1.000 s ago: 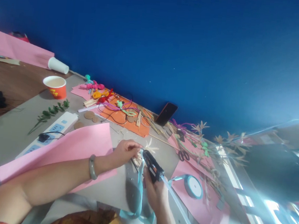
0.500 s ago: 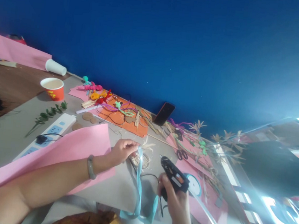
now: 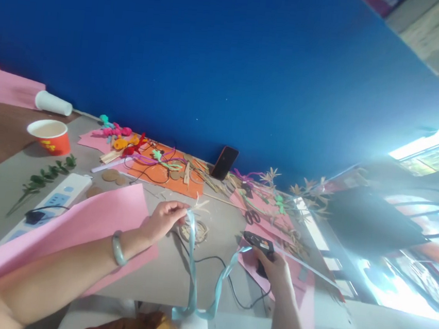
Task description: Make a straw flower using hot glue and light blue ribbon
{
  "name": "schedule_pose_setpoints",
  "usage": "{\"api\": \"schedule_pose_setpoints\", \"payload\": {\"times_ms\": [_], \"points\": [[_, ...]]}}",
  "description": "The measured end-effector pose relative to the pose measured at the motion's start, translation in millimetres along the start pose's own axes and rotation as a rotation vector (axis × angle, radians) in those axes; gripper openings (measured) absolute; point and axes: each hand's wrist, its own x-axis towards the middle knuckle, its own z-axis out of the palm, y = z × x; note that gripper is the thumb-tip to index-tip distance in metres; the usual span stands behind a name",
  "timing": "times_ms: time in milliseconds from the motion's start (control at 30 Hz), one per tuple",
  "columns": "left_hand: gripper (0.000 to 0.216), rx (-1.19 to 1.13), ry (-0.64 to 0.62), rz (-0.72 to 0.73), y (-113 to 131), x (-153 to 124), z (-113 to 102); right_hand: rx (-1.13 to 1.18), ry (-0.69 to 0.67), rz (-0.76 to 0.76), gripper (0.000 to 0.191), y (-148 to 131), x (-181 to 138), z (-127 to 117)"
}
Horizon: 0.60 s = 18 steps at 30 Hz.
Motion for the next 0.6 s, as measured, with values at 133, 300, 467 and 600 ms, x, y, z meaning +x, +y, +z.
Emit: {"api": "schedule_pose_setpoints", "payload": {"times_ms": [133,300,467,600], "points": [[0.027,-0.031,0.0,0.008,-4.0,1.6,-0.2,-0.16,-0.001,0.027,0.046,7.5,8.2,-4.6],[0.028,-0.055,-0.008,0.015,-5.0,2.2,0.3,-0.44,0.064,0.03,0.052,9.9,11.6,-13.4],[0.029,-0.022,-0.011,0.003,-4.8,1.2,1.0,-0.475,0.446,-0.184,0.048,-10.0,-12.3,4.3],[0.028,0.003,-0.029,0.027,-4.9,-0.7,1.7,-0.152,0.087,-0.484,0.039,-46.7,-50.7,39.9]]}}
